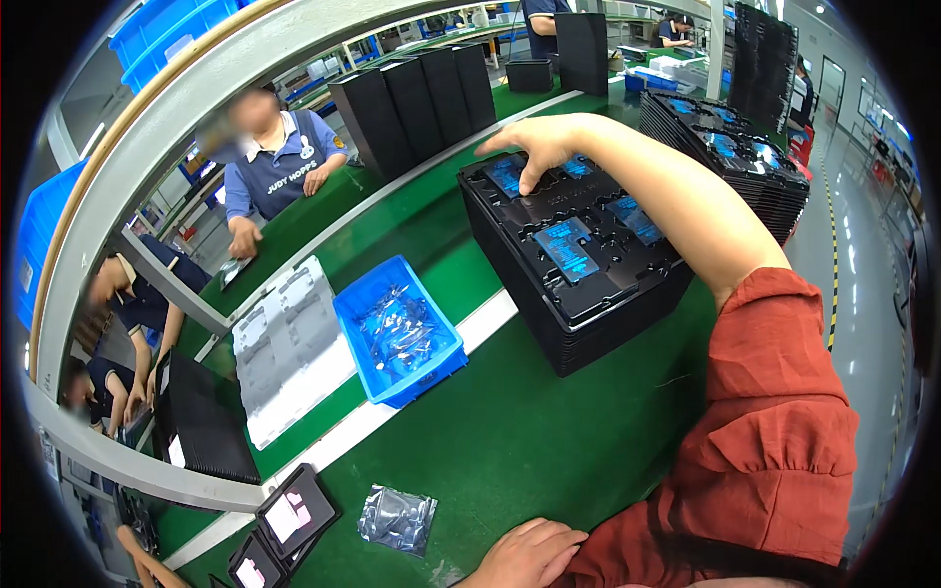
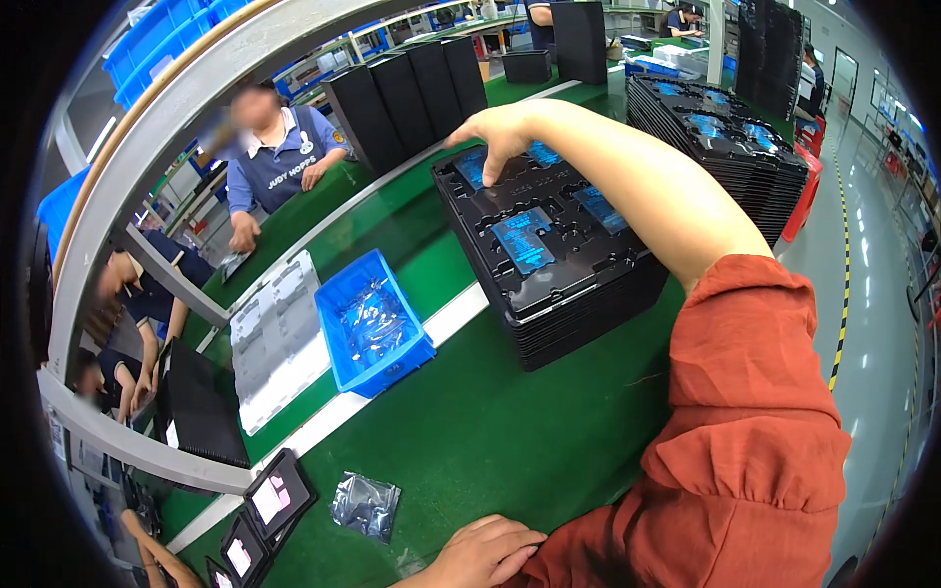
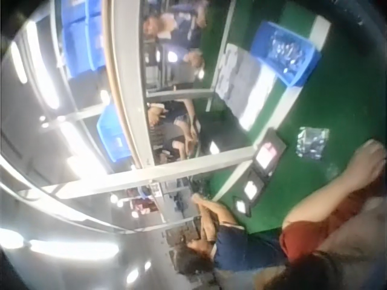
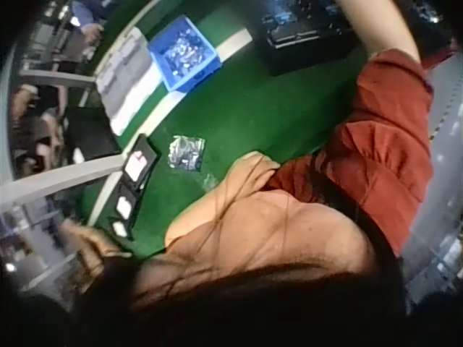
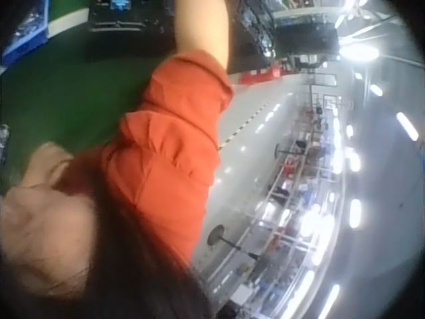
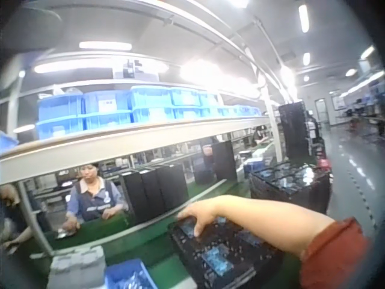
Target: The person unpacks small electronic components from plastic bags and places them into a black plastic tray. The person repeats this process, handling multiple items and organizing them into the tray on a green workbench.
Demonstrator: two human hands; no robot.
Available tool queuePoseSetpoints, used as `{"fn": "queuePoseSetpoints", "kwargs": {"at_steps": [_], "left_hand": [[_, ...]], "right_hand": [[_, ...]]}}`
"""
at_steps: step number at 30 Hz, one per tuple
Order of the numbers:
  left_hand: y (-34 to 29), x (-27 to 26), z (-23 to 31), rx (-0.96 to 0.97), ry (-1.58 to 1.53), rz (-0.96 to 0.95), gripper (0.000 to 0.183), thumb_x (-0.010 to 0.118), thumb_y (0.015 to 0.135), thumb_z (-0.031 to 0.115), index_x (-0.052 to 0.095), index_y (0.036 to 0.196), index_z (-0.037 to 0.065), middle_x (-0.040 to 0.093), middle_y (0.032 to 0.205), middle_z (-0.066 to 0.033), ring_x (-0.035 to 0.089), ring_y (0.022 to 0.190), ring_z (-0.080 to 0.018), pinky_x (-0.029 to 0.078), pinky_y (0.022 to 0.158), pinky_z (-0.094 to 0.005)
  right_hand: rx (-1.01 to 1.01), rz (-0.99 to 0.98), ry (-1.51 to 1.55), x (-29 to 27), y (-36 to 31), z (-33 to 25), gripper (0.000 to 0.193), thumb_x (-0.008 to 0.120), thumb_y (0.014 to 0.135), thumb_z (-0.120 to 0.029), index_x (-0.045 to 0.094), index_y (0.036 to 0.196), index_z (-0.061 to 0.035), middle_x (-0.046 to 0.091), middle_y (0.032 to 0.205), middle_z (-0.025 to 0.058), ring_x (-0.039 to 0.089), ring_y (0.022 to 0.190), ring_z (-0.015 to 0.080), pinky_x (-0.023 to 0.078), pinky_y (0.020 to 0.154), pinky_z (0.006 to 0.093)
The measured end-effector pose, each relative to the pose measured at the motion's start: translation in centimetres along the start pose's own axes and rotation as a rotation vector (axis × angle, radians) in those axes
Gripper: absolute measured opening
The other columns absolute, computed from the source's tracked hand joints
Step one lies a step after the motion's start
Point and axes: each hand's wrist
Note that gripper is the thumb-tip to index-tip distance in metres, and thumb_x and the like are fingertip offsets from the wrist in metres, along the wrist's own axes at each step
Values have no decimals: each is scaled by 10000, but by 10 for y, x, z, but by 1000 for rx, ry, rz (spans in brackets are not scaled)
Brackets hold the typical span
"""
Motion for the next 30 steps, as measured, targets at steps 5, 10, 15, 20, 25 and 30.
{"fn": "queuePoseSetpoints", "kwargs": {"at_steps": [5,10,15,20,25,30], "left_hand": [[1,0,2,-25,-15,6,157,619,783,99,660,921,36,619,851,-115,576,793,-313,471,689,-383],[-1,1,1,32,41,19,163,619,786,103,658,932,41,624,862,-116,576,814,-318,474,707,-391],[-1,2,2,-7,39,-33,190,610,810,142,656,966,45,629,897,-119,578,834,-325,475,734,-399],[-7,12,-8,60,91,9,196,655,806,155,661,987,79,634,901,-68,607,832,-257,508,733,-346],[-12,16,-12,50,56,20,204,623,814,139,645,999,56,625,921,-82,597,876,-270,501,770,-364],[-12,16,-12,35,88,25,186,626,835,178,663,992,85,637,895,-77,611,847,-267,505,752,-364]], "right_hand": [[150,100,-15,-8,-35,24,620,703,780,-267,486,1315,-40,503,1319,173,472,1231,305,364,1050,384],[103,215,-91,11,-65,31,526,619,860,-312,512,1286,-24,500,1318,182,471,1229,313,360,1044,380],[-105,50,51,36,-47,-10,541,525,923,-388,476,1307,-10,465,1352,190,410,1279,327,304,1081,404],[17,355,14,25,-97,-16,563,549,898,-404,505,1272,15,487,1313,216,458,1232,336,344,1051,391],[572,199,45,30,-173,-7,681,606,845,-432,472,1282,74,511,1268,280,496,1201,358,380,1022,393],[679,333,5,46,-203,-24,402,686,776,-244,643,1071,26,645,1020,233,614,995,349,468,893,387]]}}
Point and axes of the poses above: each hand's wrist, its own y-axis towards the middle knuckle, its own x-axis out of the palm, z = x × y
